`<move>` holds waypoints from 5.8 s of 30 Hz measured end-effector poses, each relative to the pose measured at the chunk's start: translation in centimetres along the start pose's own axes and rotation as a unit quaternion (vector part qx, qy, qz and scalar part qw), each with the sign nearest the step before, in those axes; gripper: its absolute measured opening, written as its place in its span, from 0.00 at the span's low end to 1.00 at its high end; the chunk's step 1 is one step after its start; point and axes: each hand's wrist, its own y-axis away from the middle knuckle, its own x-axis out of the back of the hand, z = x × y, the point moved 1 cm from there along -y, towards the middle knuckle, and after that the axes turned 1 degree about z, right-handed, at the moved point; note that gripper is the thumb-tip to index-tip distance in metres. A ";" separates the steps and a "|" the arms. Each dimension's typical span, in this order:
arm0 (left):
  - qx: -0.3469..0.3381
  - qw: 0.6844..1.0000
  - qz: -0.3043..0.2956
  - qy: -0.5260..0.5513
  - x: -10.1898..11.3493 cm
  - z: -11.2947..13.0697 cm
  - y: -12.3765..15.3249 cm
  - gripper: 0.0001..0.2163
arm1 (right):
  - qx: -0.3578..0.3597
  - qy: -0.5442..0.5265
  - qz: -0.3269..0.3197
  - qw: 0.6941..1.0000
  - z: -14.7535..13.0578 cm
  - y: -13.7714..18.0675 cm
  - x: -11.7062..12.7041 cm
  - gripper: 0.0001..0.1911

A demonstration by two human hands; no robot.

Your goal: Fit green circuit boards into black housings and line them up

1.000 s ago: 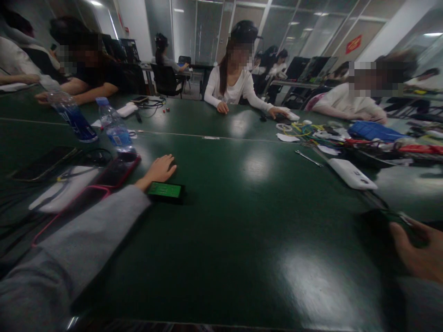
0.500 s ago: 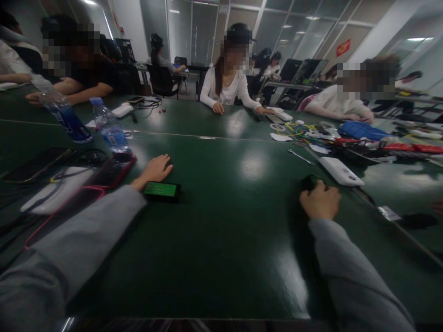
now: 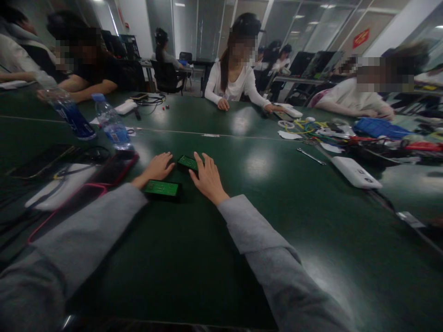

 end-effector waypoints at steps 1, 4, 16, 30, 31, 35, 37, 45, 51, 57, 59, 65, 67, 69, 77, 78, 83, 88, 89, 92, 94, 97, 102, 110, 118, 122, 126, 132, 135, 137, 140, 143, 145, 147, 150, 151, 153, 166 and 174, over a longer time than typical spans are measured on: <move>0.001 1.000 0.000 -0.001 0.0 0.1 0.0 0.27 | -0.016 -0.016 0.021 1.000 0.3 0.1 0.2 0.32; 0.004 1.000 0.000 -0.001 0.2 0.2 0.1 0.27 | -0.059 -0.072 0.068 0.993 1.4 0.1 0.5 0.29; 0.000 1.000 -0.006 0.002 0.3 0.3 0.2 0.27 | 0.004 -0.103 -0.033 0.994 1.3 0.2 -0.1 0.30; -0.007 1.000 -0.002 0.012 -0.1 -0.2 -0.1 0.28 | -0.216 0.132 0.060 0.966 7.5 0.4 0.6 0.34; -0.006 1.000 0.000 0.011 -0.1 -0.2 -0.1 0.28 | -0.237 0.135 0.068 0.960 8.4 0.4 0.9 0.34; -0.004 1.000 0.005 0.011 -0.1 -0.1 0.1 0.28 | -0.314 0.145 0.093 0.934 11.7 0.8 2.3 0.32; -0.002 1.000 0.004 0.010 0.0 0.0 0.1 0.28 | -0.339 0.148 0.103 0.923 12.9 1.1 2.8 0.31; 0.001 1.000 -0.015 0.008 0.4 0.3 0.2 0.29 | -0.410 0.111 0.142 0.894 14.7 1.2 3.2 0.33; -0.002 1.000 -0.002 0.011 0.1 0.0 0.1 0.28 | -0.406 0.083 0.149 0.898 15.5 1.1 3.3 0.28; -0.005 1.000 -0.002 0.010 0.0 -0.1 0.0 0.29 | -0.312 0.155 0.137 0.927 15.2 1.4 4.0 0.28; -0.006 1.000 -0.001 0.006 0.0 -0.1 0.0 0.28 | -0.280 0.176 0.119 0.936 15.0 1.5 4.0 0.29; -0.004 1.000 0.002 -0.007 0.1 0.2 0.1 0.28 | -0.256 0.125 0.108 0.953 15.2 1.6 3.5 0.30; -0.004 1.000 0.002 -0.006 0.2 0.3 0.2 0.27 | -0.266 0.072 0.122 0.954 15.7 1.4 3.4 0.32; -0.004 1.000 0.001 -0.004 0.2 0.3 0.2 0.28 | -0.288 0.019 0.124 0.949 16.3 1.3 3.4 0.35; -0.001 1.000 -0.008 0.001 0.2 0.1 0.1 0.29 | -0.275 0.068 0.149 0.947 15.4 1.3 4.6 0.32; -0.001 1.000 -0.009 0.002 0.2 0.1 0.1 0.29 | -0.253 0.096 0.144 0.952 15.0 1.3 4.7 0.32; -0.006 1.000 -0.004 0.007 0.1 0.0 0.1 0.29 | -0.168 0.187 0.068 0.966 13.0 1.1 4.4 0.31; -0.004 1.000 -0.003 0.004 0.0 -0.1 0.0 0.29 | -0.123 0.188 0.008 0.974 12.0 1.0 3.2 0.30; -0.004 1.000 -0.005 0.002 0.0 -0.1 0.0 0.29 | -0.124 0.191 0.010 0.974 11.9 1.0 3.1 0.29; -0.003 1.000 -0.012 -0.003 0.1 0.1 0.0 0.29 | -0.128 0.210 0.022 0.969 11.7 0.8 3.1 0.26; -0.002 1.000 -0.012 -0.001 0.2 0.1 0.1 0.29 | -0.135 0.222 0.030 0.965 11.7 0.7 3.3 0.25; -0.004 1.000 -0.001 0.005 0.2 0.1 0.1 0.28 | -0.156 0.228 0.038 0.960 11.8 0.6 3.7 0.24; -0.006 1.000 0.002 0.008 0.2 0.0 0.2 0.28 | -0.225 0.213 0.105 0.945 12.2 0.9 4.2 0.24; -0.004 1.000 0.000 0.008 0.2 0.2 0.2 0.29 | -0.115 -0.225 -0.036 0.967 2.2 0.3 3.1 0.25; -0.002 1.000 0.006 0.001 -0.1 0.2 -0.1 0.27 | 0.031 -0.337 -0.219 0.915 -5.3 2.2 1.3 0.28; 0.006 1.000 -0.003 -0.006 0.0 0.2 -0.1 0.27 | 0.008 -0.317 -0.191 0.929 -2.8 1.5 1.7 0.28; -0.021 1.000 0.012 -0.002 0.5 0.4 0.6 0.26 | -0.067 -0.292 -0.159 0.941 0.3 0.9 1.8 0.27; -0.009 1.000 0.016 0.005 0.5 0.4 0.8 0.28 | -0.245 -0.126 0.042 0.960 4.1 0.8 0.1 0.30; -0.008 1.000 0.013 0.007 0.4 0.3 0.6 0.28 | -0.279 -0.116 0.086 0.949 5.1 0.8 -0.7 0.31; -0.009 1.000 0.009 0.009 0.3 0.2 0.6 0.29 | -0.290 -0.134 0.092 0.943 5.5 0.8 -0.9 0.30; -0.011 1.000 0.011 0.016 0.3 0.1 0.6 0.28 | -0.310 -0.152 0.090 0.934 5.9 0.7 -1.1 0.29; -0.011 1.000 0.018 0.019 0.3 0.1 0.6 0.28 | -0.324 -0.159 0.091 0.928 6.4 0.7 -1.3 0.27; -0.011 1.000 0.017 0.020 0.2 0.1 0.6 0.28 | -0.328 -0.177 0.092 0.923 6.9 0.6 -1.4 0.26; -0.013 1.000 0.015 0.020 0.3 0.2 0.6 0.28 | -0.321 -0.196 0.087 0.922 7.2 0.5 -1.4 0.25; -0.013 1.000 0.016 0.015 0.3 0.2 0.6 0.28 | -0.304 -0.204 0.079 0.927 7.2 0.3 -1.2 0.26; -0.012 1.000 0.018 0.014 0.3 0.3 0.6 0.28 | -0.302 -0.199 0.077 0.929 7.0 0.3 -1.0 0.27; -0.011 1.000 0.022 0.013 0.3 0.3 0.6 0.27 | -0.298 -0.178 0.075 0.935 6.4 0.5 -0.9 0.31; -0.014 1.000 0.024 0.015 0.0 0.0 0.6 0.29 | -0.229 -0.122 0.079 0.962 4.4 0.9 0.2 0.28; -0.013 1.000 0.021 0.019 0.0 0.0 0.6 0.28 | -0.144 -0.012 0.047 0.988 2.2 0.9 1.1 0.28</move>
